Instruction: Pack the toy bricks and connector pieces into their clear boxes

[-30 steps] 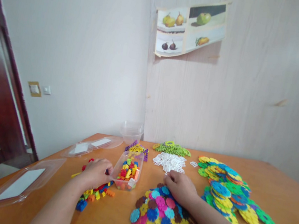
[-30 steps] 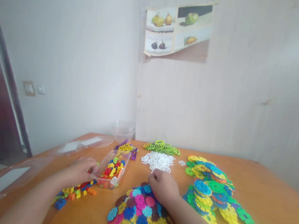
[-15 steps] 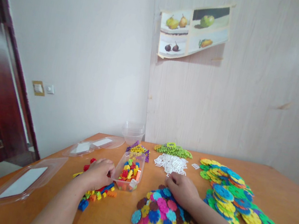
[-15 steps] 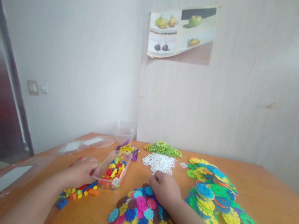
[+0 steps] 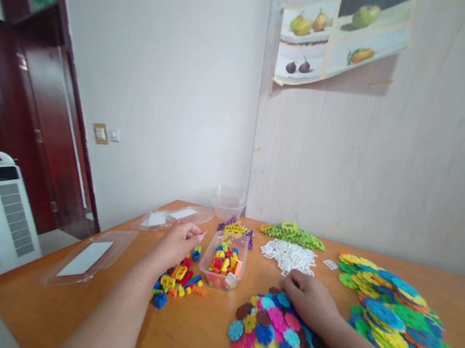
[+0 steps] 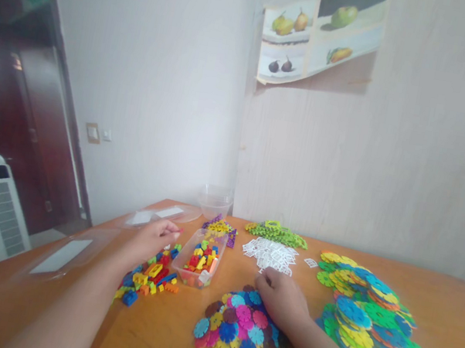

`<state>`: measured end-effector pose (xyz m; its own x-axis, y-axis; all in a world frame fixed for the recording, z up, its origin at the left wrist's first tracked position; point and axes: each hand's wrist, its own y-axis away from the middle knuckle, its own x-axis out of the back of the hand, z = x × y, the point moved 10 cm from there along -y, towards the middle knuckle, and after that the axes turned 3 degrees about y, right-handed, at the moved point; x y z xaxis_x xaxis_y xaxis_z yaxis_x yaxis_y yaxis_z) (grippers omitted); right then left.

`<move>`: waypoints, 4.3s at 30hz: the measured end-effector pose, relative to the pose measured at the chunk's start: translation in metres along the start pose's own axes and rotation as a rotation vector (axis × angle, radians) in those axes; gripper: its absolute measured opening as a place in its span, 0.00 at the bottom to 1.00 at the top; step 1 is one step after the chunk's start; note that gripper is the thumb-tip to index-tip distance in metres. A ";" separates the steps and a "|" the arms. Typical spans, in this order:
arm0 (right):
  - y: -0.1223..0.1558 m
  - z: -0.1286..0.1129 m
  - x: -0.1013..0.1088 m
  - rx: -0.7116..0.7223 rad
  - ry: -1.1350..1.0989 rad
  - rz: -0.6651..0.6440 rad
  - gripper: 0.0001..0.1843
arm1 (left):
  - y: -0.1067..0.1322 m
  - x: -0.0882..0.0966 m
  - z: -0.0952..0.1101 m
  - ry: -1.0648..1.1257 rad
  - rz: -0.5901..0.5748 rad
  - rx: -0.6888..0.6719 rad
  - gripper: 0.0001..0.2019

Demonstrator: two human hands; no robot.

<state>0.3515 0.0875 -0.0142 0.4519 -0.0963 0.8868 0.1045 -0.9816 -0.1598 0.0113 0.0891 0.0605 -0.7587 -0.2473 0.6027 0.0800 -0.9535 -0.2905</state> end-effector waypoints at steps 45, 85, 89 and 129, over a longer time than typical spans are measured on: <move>0.001 -0.002 0.003 -0.040 0.028 0.040 0.17 | 0.032 -0.062 0.073 -0.374 -0.293 -0.405 0.19; 0.001 0.001 0.000 -0.014 0.019 0.031 0.18 | 0.003 -0.018 0.030 -0.291 0.029 -0.241 0.20; 0.001 0.000 0.000 -0.017 0.025 0.019 0.18 | -0.004 -0.001 0.001 -0.262 0.041 -0.118 0.13; 0.000 0.000 -0.001 -0.005 0.032 0.018 0.19 | 0.001 -0.034 -0.017 -0.748 -0.089 -0.058 0.13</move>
<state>0.3509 0.0874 -0.0148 0.4254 -0.1187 0.8972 0.0926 -0.9804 -0.1737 0.0258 0.0994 0.0271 -0.1181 -0.2403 0.9635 -0.0113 -0.9699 -0.2433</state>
